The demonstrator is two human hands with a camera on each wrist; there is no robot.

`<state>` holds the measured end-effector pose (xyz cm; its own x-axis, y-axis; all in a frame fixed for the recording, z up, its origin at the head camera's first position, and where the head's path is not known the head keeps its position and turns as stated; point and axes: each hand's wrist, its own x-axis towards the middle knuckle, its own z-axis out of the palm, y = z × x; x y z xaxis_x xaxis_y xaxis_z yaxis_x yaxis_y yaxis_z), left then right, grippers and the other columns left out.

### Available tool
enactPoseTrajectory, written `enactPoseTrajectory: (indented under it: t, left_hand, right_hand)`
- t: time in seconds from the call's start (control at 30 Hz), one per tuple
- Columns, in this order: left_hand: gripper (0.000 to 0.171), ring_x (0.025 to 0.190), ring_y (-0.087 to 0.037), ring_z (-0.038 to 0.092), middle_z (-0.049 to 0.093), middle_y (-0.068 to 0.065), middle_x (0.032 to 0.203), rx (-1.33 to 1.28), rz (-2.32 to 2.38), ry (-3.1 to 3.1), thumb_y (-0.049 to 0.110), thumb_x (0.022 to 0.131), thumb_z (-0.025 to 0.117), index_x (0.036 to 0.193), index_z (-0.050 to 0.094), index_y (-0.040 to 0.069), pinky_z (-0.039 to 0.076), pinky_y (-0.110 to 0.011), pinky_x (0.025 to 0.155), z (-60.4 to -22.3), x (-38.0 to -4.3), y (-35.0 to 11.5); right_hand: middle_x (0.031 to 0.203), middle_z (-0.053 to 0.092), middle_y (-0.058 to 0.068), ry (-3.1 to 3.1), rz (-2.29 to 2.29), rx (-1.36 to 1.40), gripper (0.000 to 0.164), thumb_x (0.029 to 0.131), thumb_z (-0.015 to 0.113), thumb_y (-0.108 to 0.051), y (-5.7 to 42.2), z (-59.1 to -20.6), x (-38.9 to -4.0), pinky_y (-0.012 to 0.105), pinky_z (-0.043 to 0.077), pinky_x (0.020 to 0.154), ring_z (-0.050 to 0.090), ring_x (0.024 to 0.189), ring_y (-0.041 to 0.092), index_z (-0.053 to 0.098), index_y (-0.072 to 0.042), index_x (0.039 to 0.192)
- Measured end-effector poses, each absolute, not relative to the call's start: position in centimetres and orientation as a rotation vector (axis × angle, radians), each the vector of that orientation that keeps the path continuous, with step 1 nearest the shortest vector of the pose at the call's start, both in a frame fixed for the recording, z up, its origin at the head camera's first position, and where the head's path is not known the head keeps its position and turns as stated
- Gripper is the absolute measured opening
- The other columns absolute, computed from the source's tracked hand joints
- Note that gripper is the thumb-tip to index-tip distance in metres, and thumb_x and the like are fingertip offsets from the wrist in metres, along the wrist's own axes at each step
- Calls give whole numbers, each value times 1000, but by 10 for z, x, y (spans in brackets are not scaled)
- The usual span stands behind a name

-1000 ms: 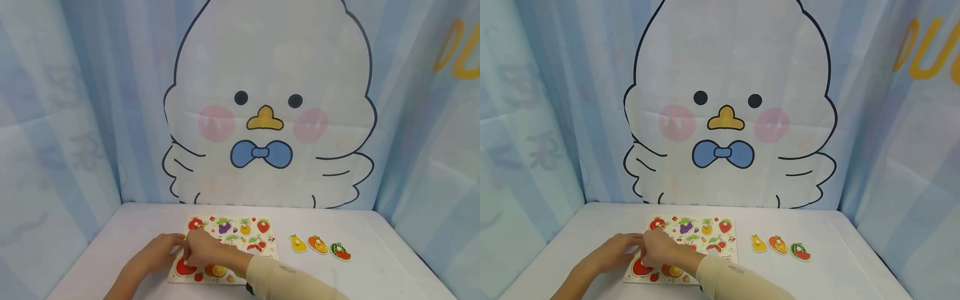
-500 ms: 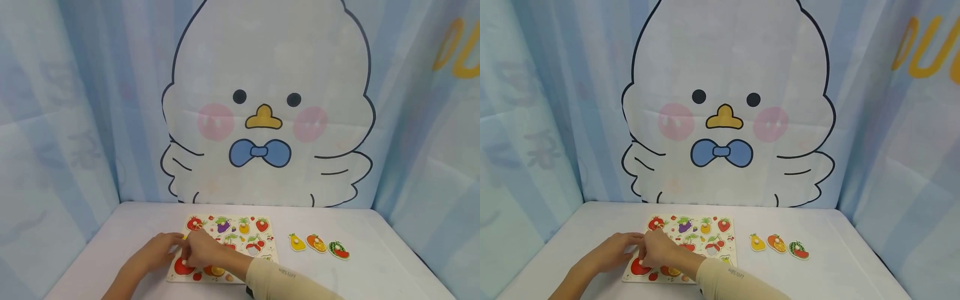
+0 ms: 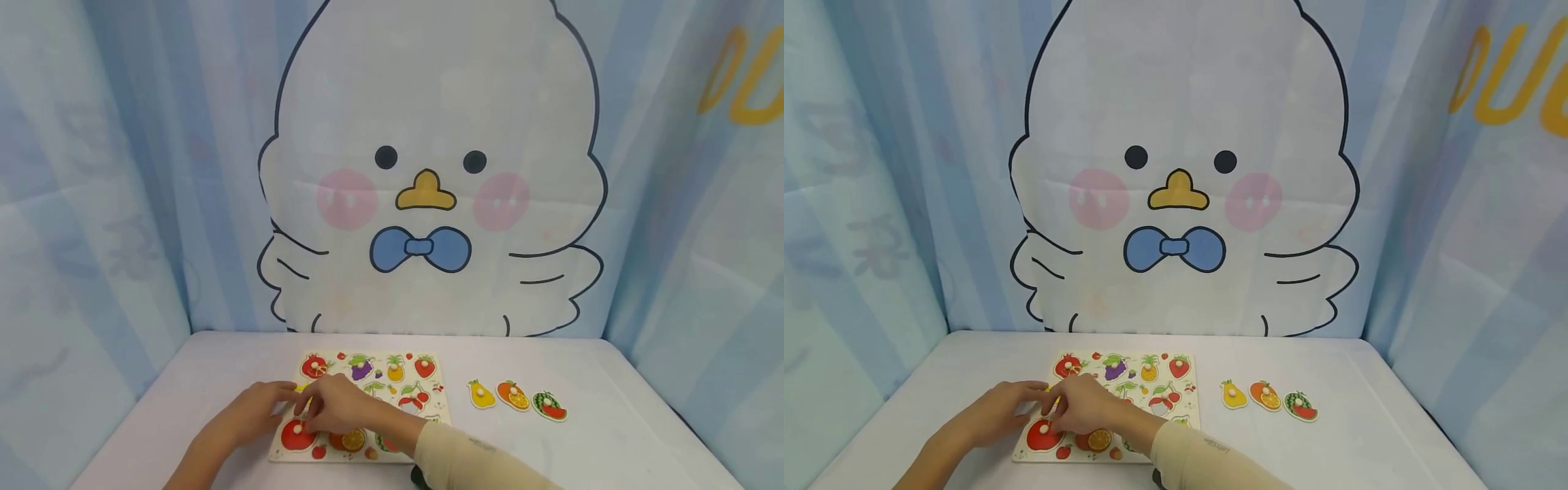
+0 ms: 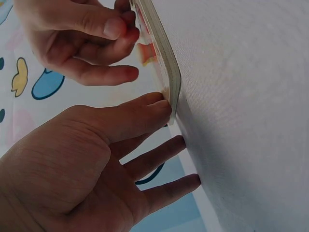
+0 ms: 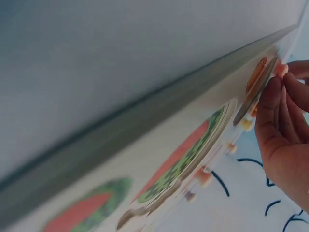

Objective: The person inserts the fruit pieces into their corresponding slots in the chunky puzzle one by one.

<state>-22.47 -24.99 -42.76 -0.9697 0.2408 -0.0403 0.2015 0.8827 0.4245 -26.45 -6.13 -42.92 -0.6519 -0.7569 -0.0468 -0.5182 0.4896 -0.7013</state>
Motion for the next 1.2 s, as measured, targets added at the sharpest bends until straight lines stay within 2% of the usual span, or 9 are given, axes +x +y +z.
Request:
enactPoseTrajectory:
  t: [0.17, 0.4, 0.63, 0.77, 1.0, 1.2]
  left_hand:
    - [32, 120, -38, 53, 62, -9, 126, 333, 619, 2958, 2, 80, 73, 110, 71, 11, 42, -58, 99, -426, -225, -248]
    - [34, 123, -37, 50, 60, -8, 129, 313, 606, 2942, 7, 81, 73, 115, 69, 12, 41, -59, 100, -428, -223, -243]
    - [37, 124, -37, 48, 58, -7, 132, 287, 592, 2947, 8, 82, 73, 118, 67, 12, 41, -59, 100, -427, -221, -245]
    - [38, 123, -37, 48, 58, -7, 132, 278, 598, 2943, 8, 82, 73, 119, 67, 12, 41, -59, 99, -428, -222, -246]
    - [38, 123, -38, 48, 58, -8, 132, 289, 597, 2946, 8, 81, 73, 119, 67, 12, 41, -59, 99, -429, -223, -246]
    - [37, 122, -38, 49, 59, -9, 130, 302, 585, 2945, 8, 81, 73, 117, 68, 11, 42, -60, 98, -428, -223, -244]
  right_hand:
    - [74, 65, -11, 2379, -1005, -1044, 14, 84, 72, -9, -46, -425, -269, 17, 50, 60, 59, 64, 3, 73, -16, 95]
    - [72, 65, -7, 2422, -1104, -925, 8, 84, 72, -9, -5, -421, -276, 23, 52, 51, 61, 59, 11, 73, -14, 90]
    - [80, 69, -4, 2483, -1162, -695, 7, 86, 72, -18, 52, -418, -289, 27, 54, 58, 61, 64, 19, 75, -16, 91]
    - [85, 68, -1, 2517, -1196, -555, 9, 86, 71, -18, 86, -416, -295, 29, 55, 62, 61, 67, 20, 75, -13, 93]
    - [81, 67, 3, 2611, -1198, -354, 10, 85, 72, -16, 136, -415, -297, 28, 55, 60, 59, 67, 19, 73, -10, 93]
    - [80, 64, 7, 2716, -1204, -59, 16, 84, 72, -16, 171, -410, -294, 27, 55, 61, 58, 66, 21, 72, -9, 98]
